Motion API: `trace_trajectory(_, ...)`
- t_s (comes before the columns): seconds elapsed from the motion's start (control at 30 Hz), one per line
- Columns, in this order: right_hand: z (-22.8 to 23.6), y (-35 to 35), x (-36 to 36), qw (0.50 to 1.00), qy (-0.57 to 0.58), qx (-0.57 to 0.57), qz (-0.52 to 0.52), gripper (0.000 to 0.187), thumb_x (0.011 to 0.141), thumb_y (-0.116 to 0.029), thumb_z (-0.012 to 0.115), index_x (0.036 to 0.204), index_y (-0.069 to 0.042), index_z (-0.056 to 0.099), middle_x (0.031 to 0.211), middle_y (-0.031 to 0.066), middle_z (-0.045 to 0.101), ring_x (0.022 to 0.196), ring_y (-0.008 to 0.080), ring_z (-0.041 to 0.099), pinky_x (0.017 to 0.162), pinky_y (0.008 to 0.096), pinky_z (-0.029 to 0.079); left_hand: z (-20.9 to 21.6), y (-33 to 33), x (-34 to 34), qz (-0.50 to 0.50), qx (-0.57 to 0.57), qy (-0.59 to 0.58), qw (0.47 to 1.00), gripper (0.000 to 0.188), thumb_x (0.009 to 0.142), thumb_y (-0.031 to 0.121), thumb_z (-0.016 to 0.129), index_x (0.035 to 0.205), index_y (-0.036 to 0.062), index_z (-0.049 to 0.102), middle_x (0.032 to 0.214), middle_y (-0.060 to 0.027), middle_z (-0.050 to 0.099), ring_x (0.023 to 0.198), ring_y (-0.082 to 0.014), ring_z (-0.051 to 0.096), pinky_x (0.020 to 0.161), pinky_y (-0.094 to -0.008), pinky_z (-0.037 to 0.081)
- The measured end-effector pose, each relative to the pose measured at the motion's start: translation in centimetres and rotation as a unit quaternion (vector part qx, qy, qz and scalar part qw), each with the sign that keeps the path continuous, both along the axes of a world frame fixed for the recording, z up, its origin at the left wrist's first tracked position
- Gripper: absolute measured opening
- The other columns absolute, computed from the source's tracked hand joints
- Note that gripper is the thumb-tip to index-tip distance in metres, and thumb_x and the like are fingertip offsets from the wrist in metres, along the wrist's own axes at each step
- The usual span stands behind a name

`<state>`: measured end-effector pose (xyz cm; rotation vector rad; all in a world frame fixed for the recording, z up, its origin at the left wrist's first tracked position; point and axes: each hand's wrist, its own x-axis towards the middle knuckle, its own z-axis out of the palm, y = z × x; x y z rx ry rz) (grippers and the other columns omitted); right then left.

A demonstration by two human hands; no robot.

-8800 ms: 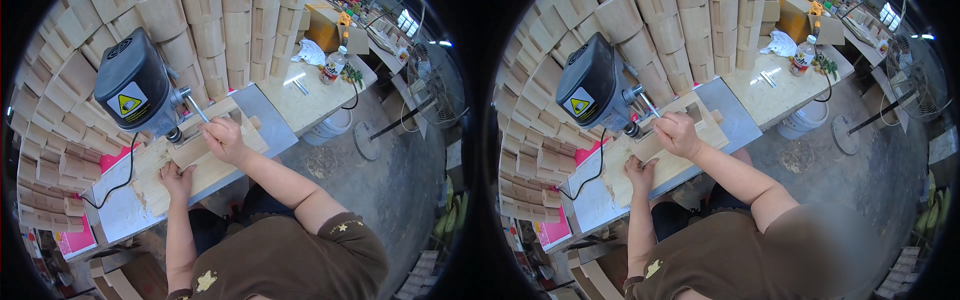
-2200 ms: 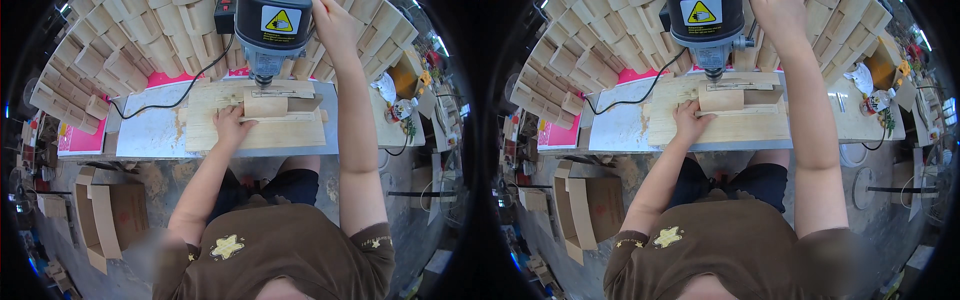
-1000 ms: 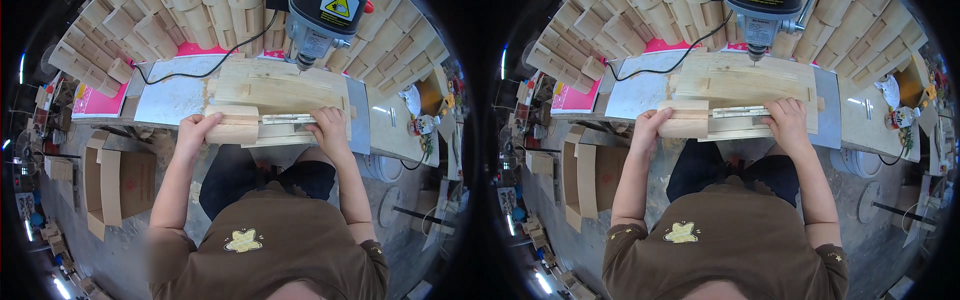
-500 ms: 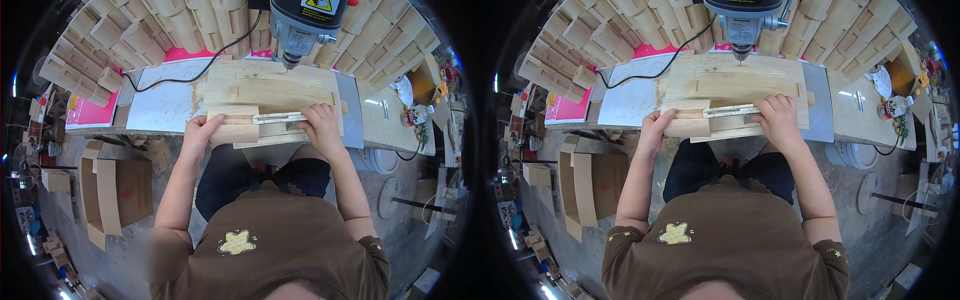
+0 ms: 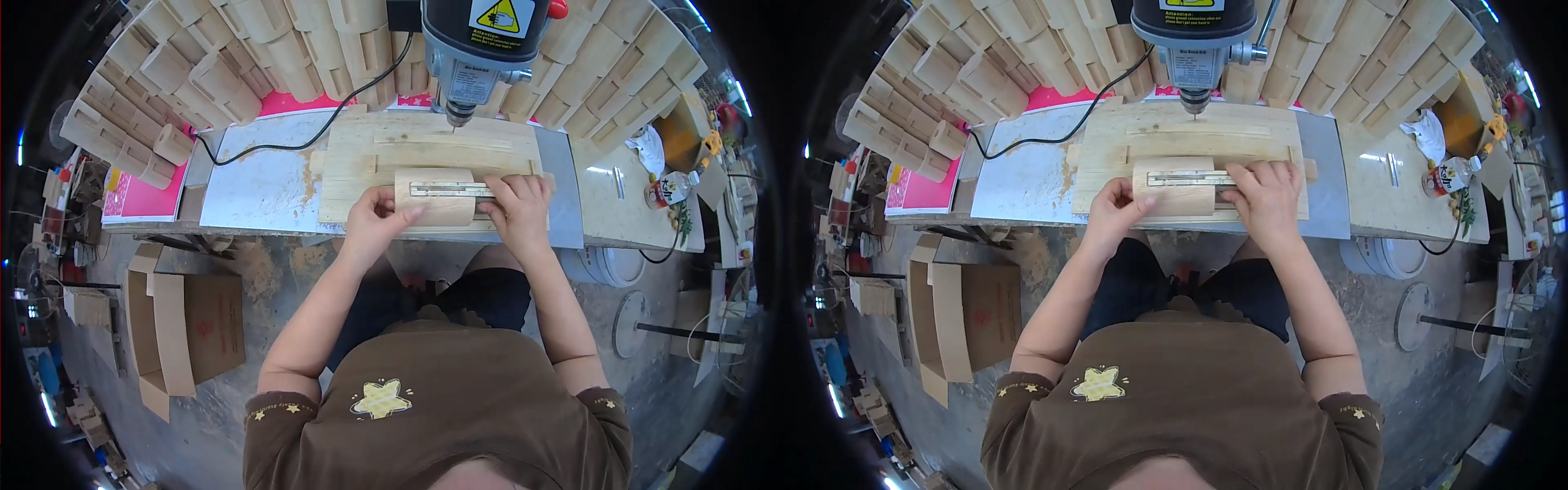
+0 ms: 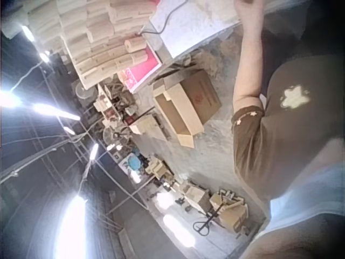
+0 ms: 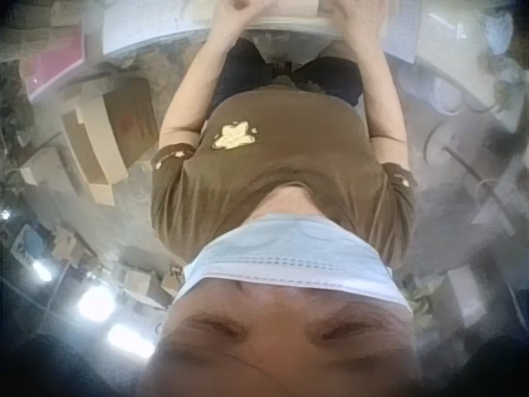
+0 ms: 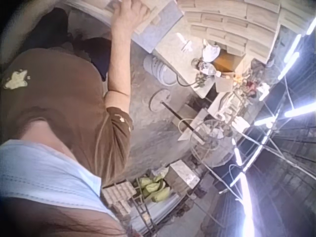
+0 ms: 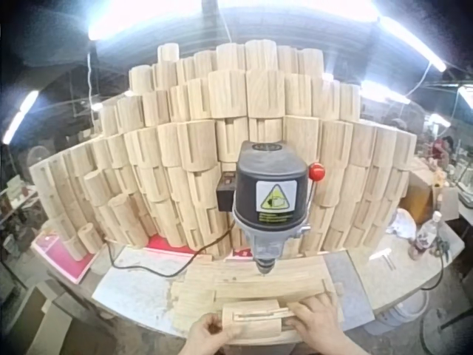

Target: Using a vertical milling machine or drill press with a jig to process cylindrical wood blocks in a workshop.

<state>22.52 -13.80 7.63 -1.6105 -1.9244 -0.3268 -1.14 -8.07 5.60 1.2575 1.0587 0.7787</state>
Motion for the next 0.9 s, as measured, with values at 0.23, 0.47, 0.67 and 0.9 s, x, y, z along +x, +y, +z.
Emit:
trace_trajectory(0.23,-0.8,1.6,2.3,0.995,0.064,-0.017,-0.069,0.043,0.064,-0.019,0.075,0.106,-0.017,0.064,0.092,0.0076,0.057,0.092,0.029,0.05,0.081,0.0417,0.042,-3.0,0.5,2.1,-0.025,0.308,0.085,0.947,0.072,0.063,0.019,0.082,0.124,0.0001,0.048,0.112,-0.0143,0.058,0.099,-0.0262,0.057,0.088,-0.0361,0.044)
trace_trajectory(0.47,-1.5,5.8,3.7,0.994,0.056,-0.01,-0.094,0.045,0.064,-0.019,0.076,0.108,-0.016,0.065,0.092,0.0082,0.057,0.092,0.0291,0.05,0.079,0.0401,0.044,-3.9,4.7,4.0,0.027,0.426,0.265,0.865,0.073,0.056,0.032,0.081,0.12,0.006,0.055,0.107,-0.0112,0.058,0.106,-0.0302,0.049,0.097,-0.0464,0.029)
trace_trajectory(0.67,-1.4,6.9,0.9,0.996,0.06,0.006,-0.066,0.042,0.066,-0.017,0.075,0.107,-0.014,0.065,0.094,0.0089,0.058,0.093,0.0292,0.051,0.081,0.0392,0.044,-5.3,6.7,1.9,0.064,0.433,0.284,0.853,0.065,0.055,0.032,0.081,0.113,0.011,0.061,0.095,-0.0047,0.059,0.1,-0.0264,0.049,0.091,-0.0448,0.029)
trace_trajectory(0.9,4.7,7.6,4.8,0.923,0.374,0.081,0.032,0.037,0.078,-0.008,0.067,0.114,-0.009,0.059,0.109,0.0083,0.059,0.103,0.0202,0.054,0.084,0.0335,0.045,-5.0,7.1,1.5,0.046,0.438,0.279,0.853,0.048,0.059,0.027,0.079,0.103,0.0121,0.065,0.077,-0.0008,0.052,0.085,-0.0224,0.05,0.082,-0.0386,0.033)
